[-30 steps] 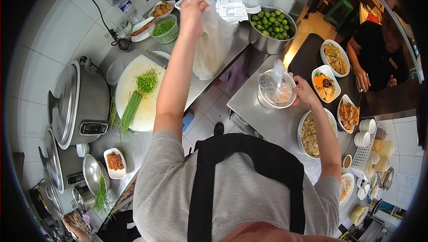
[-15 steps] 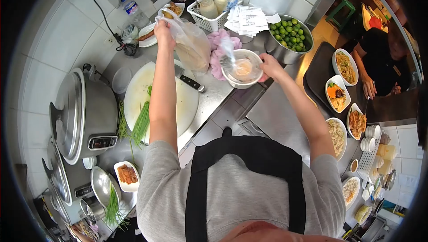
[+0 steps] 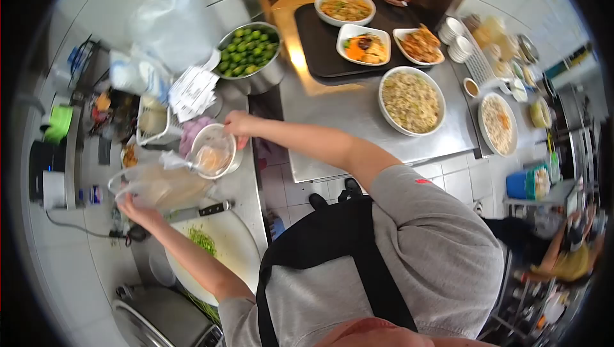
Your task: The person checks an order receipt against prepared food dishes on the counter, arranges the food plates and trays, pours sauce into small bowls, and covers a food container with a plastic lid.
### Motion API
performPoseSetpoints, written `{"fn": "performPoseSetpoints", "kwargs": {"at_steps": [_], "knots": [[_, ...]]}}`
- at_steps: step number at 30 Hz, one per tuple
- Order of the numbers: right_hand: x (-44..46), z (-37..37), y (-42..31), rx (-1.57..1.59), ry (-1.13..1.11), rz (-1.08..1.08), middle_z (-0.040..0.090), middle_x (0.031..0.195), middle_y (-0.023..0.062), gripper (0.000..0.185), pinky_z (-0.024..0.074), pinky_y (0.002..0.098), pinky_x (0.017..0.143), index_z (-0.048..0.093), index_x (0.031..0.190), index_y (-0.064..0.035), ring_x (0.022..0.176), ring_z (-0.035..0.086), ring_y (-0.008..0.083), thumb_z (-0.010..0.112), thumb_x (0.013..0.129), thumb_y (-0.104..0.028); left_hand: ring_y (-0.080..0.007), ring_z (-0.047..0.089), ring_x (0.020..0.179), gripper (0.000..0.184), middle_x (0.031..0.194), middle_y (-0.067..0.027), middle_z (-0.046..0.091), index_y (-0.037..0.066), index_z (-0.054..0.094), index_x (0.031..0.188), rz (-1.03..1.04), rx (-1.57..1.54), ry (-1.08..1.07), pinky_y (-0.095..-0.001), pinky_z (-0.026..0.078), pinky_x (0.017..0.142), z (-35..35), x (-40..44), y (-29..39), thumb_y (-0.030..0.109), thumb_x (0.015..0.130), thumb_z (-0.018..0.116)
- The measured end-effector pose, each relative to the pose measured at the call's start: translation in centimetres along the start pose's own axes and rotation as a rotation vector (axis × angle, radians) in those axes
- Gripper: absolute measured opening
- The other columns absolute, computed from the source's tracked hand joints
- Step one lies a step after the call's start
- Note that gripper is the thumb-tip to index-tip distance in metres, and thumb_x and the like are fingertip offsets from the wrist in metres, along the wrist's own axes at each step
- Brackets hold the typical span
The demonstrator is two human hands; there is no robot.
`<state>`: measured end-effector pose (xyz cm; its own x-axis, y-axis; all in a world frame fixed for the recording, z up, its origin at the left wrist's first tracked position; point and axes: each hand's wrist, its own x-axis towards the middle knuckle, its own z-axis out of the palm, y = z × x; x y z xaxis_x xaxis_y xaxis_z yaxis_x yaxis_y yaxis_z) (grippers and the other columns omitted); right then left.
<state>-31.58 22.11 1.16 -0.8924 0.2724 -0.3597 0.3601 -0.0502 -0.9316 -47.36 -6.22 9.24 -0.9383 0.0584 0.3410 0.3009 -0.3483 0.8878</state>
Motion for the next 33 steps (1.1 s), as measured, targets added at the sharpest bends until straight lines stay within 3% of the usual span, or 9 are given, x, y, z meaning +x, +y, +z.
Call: {"fn": "performPoseSetpoints", "kwargs": {"at_steps": [4, 10, 12, 15, 18, 23, 25, 31, 33], "knots": [[-1.6, -0.3, 1.1, 0.044, 0.09, -0.075, 0.06, 0.066, 0.0244, 0.031, 0.0536, 0.0344, 0.043, 0.054, 0.092, 0.0115, 0.053, 0.063, 0.0284, 0.057, 0.076, -0.015, -0.0235, 0.042, 0.108, 0.05, 0.119, -0.0117, 0.041, 0.002, 0.037, 0.121, 0.082, 0.123, 0.097, -0.0384, 0.036, 0.09, 0.9, -1.6, 1.3, 0.019, 0.077, 0.055], [-9.3, -3.0, 2.1, 0.087, 0.199, -0.235, 0.058, 0.082, 0.015, 0.042, 0.05, 0.0303, 0.039, 0.039, 0.113, 0.0028, 0.05, 0.059, 0.0202, 0.052, 0.083, -0.023, -0.0241, 0.04, 0.111, 0.046, 0.128, -0.012, 0.032, 0.002, 0.036, 0.122, 0.4, 0.245, 0.254, -0.0369, 0.04, 0.085, 5.2, -8.4, 5.3, 0.016, 0.081, 0.052], [-13.7, -5.0, 3.3, 0.15, 0.073, -0.289, 0.057, 0.092, 0.0143, 0.037, 0.0506, 0.0295, 0.043, 0.042, 0.112, 0.0012, 0.053, 0.059, 0.0188, 0.051, 0.084, -0.021, -0.0248, 0.036, 0.116, 0.043, 0.13, -0.0132, 0.031, 0.002, 0.038, 0.122, 0.569, 0.358, 0.257, -0.0372, 0.038, 0.089, 7.7, -12.1, 6.0, 0.015, 0.082, 0.049], [-22.5, -8.4, 5.8, 0.042, -0.08, -0.308, 0.056, 0.098, 0.0123, 0.036, 0.0505, 0.0272, 0.05, 0.045, 0.111, -0.0005, 0.061, 0.06, 0.0152, 0.051, 0.085, -0.025, -0.0255, 0.036, 0.116, 0.045, 0.127, -0.0137, 0.035, 0.0, 0.037, 0.123, 0.556, 0.315, 0.154, -0.037, 0.033, 0.093, 11.3, -17.3, 4.1, 0.012, 0.081, 0.048], [-32.9, -12.5, 9.9, -0.044, -0.164, -0.211, 0.058, 0.096, 0.0094, 0.038, 0.0501, 0.0251, 0.053, 0.047, 0.112, -0.0017, 0.068, 0.059, 0.0128, 0.052, 0.086, -0.03, -0.0242, 0.036, 0.117, 0.045, 0.123, -0.0126, 0.041, 0.001, 0.038, 0.122, 0.308, 0.283, -0.088, -0.0356, 0.028, 0.097, 16.4, -24.4, 0.3, 0.006, 0.079, 0.051], [-48.3, -19.0, 20.0, 0.257, 0.228, 0.047, 0.058, 0.095, 0.0086, 0.038, 0.0497, 0.0243, 0.055, 0.048, 0.112, -0.0016, 0.07, 0.059, 0.0138, 0.054, 0.085, -0.027, -0.0174, 0.046, 0.106, 0.041, 0.118, -0.0093, 0.046, 0.01, 0.041, 0.12, -0.503, -0.016, -0.601, -0.0328, 0.036, 0.088, 25.5, -36.7, -3.6, 0.014, 0.081, 0.053], [-53.2, -20.4, 22.8, 0.32, 0.407, 0.112, 0.058, 0.096, 0.0085, 0.037, 0.0493, 0.0248, 0.055, 0.048, 0.112, -0.0011, 0.071, 0.059, 0.0138, 0.054, 0.084, -0.025, -0.017, 0.048, 0.102, 0.042, 0.117, -0.0093, 0.047, 0.012, 0.038, 0.122, -0.719, -0.017, -0.742, -0.032, 0.039, 0.083, 27.8, -40.0, -5.4, 0.019, 0.083, 0.052], [-58.0, -21.2, 24.9, 0.432, 0.579, 0.142, 0.057, 0.099, 0.0087, 0.036, 0.0487, 0.0247, 0.06, 0.046, 0.114, -0.0012, 0.072, 0.059, 0.0127, 0.052, 0.085, -0.021, -0.0184, 0.055, 0.091, 0.054, 0.112, -0.01, 0.047, 0.01, 0.028, 0.128, -0.964, 0.23, -0.843, -0.0287, 0.046, 0.063, 32.7, -45.0, -5.3, 0.032, 0.085, 0.05], [-57.4, -21.1, 25.2, 0.417, 0.609, 0.084, 0.057, 0.099, 0.0087, 0.033, 0.0487, 0.0247, 0.061, 0.046, 0.113, -0.0011, 0.071, 0.058, 0.0121, 0.051, 0.086, -0.019, -0.0169, 0.056, 0.083, 0.058, 0.104, -0.0088, 0.049, 0.009, 0.026, 0.13, -0.91, 0.283, -0.891, -0.0274, 0.046, 0.057, 32.8, -44.9, -6.3, 0.037, 0.084, 0.049]]}}
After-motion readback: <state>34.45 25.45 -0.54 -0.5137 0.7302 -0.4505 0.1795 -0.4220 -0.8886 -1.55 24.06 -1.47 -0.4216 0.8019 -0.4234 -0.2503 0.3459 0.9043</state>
